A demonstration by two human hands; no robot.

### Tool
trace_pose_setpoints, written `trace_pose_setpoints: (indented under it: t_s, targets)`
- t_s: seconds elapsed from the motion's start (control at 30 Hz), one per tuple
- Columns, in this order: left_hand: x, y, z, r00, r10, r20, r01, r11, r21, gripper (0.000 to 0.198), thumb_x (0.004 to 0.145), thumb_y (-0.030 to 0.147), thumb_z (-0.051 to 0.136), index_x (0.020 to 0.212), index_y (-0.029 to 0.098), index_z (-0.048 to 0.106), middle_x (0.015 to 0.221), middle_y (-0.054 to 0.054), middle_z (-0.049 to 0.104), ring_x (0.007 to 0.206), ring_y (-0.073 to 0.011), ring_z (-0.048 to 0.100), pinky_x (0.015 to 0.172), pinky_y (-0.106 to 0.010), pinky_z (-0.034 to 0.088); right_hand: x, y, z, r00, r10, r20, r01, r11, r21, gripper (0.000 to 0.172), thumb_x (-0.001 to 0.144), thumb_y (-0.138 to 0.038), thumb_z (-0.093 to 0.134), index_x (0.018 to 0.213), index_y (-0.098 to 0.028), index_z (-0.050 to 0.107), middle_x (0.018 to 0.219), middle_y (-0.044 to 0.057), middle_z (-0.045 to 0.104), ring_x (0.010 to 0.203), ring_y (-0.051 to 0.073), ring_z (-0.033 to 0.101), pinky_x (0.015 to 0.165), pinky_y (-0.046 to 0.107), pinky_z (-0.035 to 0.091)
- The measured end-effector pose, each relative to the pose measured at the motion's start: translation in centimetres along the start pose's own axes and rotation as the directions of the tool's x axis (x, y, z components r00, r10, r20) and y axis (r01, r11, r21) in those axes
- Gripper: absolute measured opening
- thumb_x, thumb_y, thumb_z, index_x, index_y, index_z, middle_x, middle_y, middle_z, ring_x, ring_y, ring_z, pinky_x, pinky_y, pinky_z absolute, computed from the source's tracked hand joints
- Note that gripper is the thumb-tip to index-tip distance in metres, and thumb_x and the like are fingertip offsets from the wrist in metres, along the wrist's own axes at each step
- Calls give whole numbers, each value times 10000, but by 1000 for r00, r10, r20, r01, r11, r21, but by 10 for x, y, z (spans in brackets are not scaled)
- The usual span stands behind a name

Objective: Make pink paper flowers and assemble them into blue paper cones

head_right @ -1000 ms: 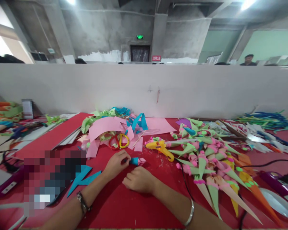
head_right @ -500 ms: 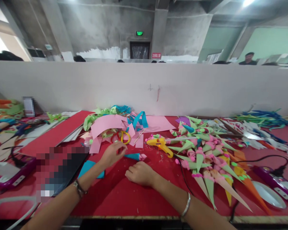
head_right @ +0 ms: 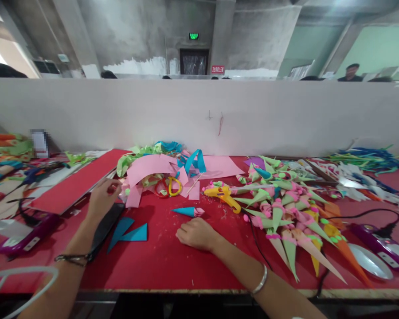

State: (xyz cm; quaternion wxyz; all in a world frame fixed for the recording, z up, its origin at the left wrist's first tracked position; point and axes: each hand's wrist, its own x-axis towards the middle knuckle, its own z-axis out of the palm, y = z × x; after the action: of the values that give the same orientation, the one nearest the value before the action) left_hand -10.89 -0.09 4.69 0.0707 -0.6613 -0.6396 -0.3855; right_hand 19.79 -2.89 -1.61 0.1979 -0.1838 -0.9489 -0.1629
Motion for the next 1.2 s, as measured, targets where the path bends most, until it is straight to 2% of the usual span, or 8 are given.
trace_pose_setpoints:
  t_s: [0.1,0.27,0.43,0.57,0.7,0.83,1.0,1.2]
  targets:
    - [3,-7,-2,1000,-20,-10,20,998,61,168,750,257,433,825,161,547,821,-25,543,617,-104,508,637,-209,419,0,0,-1,1000,19,9,-19,1000,-2,280,846,-216,377,607,-165,514,539,-14,580,470,90,499,464,272,202]
    - [-4,-12,9,945,-136,298,37,948,316,225,722,347,480,753,160,601,826,-72,567,760,-210,544,664,-308,417,-2,0,0,999,28,40,-29,999,13,288,857,-220,358,626,-160,519,552,-6,582,480,84,501,468,262,216]
    - [-21,7,25,937,-107,332,-63,884,462,265,725,344,474,817,172,653,935,-129,552,971,-312,451,800,-465,337,-5,0,2,999,36,23,-36,999,24,273,851,-223,368,630,-167,518,554,-10,582,477,85,494,474,260,224]
    - [-23,19,27,910,-25,415,-156,905,396,247,764,297,436,889,246,643,999,-79,550,1027,-268,425,839,-436,313,-5,0,3,999,50,13,-51,999,20,265,843,-225,382,625,-170,522,553,-10,586,478,89,499,473,266,221]
    - [-19,8,28,928,-36,371,-133,898,419,273,762,305,435,973,243,598,1132,-89,505,1065,-276,412,847,-457,309,-5,1,3,999,51,19,-51,998,23,262,842,-222,382,633,-169,530,561,-6,591,488,90,505,476,266,227]
    - [-16,-5,33,873,-47,485,-185,889,419,400,717,270,502,1114,221,506,1144,-121,520,1083,-299,419,850,-476,314,-5,0,2,998,61,14,-61,998,30,265,842,-228,382,635,-171,537,556,-3,588,481,91,501,474,264,234]
    - [-13,0,37,884,11,468,-222,889,399,291,751,195,448,1024,218,547,1089,-103,561,1087,-273,430,900,-474,260,-4,0,2,997,76,4,-77,996,35,270,836,-220,387,619,-172,541,541,3,581,468,93,491,470,259,245]
    - [-18,23,28,870,157,468,-171,985,-13,213,730,168,452,917,197,549,992,-65,592,943,-205,525,817,-344,383,-4,-1,-1,984,180,20,-179,959,221,267,822,-217,394,601,-177,539,548,9,573,484,95,483,476,235,281]
